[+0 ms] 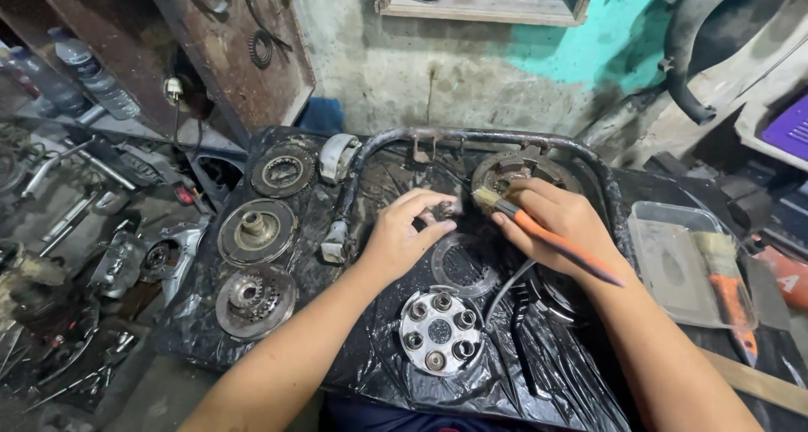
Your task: Cleaning motorcycle engine components using a brush and cleaning fluid
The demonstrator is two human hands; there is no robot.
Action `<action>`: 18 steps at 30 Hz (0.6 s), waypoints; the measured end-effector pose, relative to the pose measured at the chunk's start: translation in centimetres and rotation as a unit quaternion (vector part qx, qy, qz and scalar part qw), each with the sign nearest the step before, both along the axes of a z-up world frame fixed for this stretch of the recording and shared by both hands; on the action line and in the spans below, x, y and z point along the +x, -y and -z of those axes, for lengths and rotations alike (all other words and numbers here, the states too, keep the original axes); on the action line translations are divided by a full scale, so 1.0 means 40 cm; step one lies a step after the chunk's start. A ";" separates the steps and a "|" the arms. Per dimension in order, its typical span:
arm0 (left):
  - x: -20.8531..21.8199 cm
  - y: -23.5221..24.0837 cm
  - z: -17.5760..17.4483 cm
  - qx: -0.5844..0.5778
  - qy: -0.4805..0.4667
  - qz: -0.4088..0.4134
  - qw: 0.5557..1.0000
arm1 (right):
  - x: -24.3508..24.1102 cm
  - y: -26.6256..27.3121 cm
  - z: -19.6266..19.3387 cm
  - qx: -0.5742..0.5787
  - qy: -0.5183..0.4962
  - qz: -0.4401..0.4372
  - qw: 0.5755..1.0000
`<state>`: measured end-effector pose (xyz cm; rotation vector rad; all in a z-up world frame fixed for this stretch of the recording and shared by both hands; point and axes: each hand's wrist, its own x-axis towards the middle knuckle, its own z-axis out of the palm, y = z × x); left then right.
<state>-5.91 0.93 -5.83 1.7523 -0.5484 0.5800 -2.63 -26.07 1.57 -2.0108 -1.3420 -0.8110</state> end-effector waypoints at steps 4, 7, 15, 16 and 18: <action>-0.029 -0.002 -0.043 0.022 0.031 -0.016 0.999 | -0.009 -0.004 -0.004 0.023 -0.015 -0.004 1.000; -0.046 -0.003 -0.073 0.066 0.043 -0.039 0.996 | -0.018 -0.018 -0.013 0.067 -0.039 -0.008 0.997; -0.059 0.010 -0.096 0.228 0.180 -0.109 0.951 | -0.036 -0.062 -0.004 0.143 -0.263 -0.042 0.953; -0.054 0.010 -0.090 0.229 0.180 -0.107 0.951 | -0.034 -0.063 0.000 0.144 -0.263 -0.041 0.953; -0.045 0.009 -0.077 0.227 0.181 -0.101 0.951 | -0.029 -0.067 0.007 0.131 -0.284 -0.033 0.949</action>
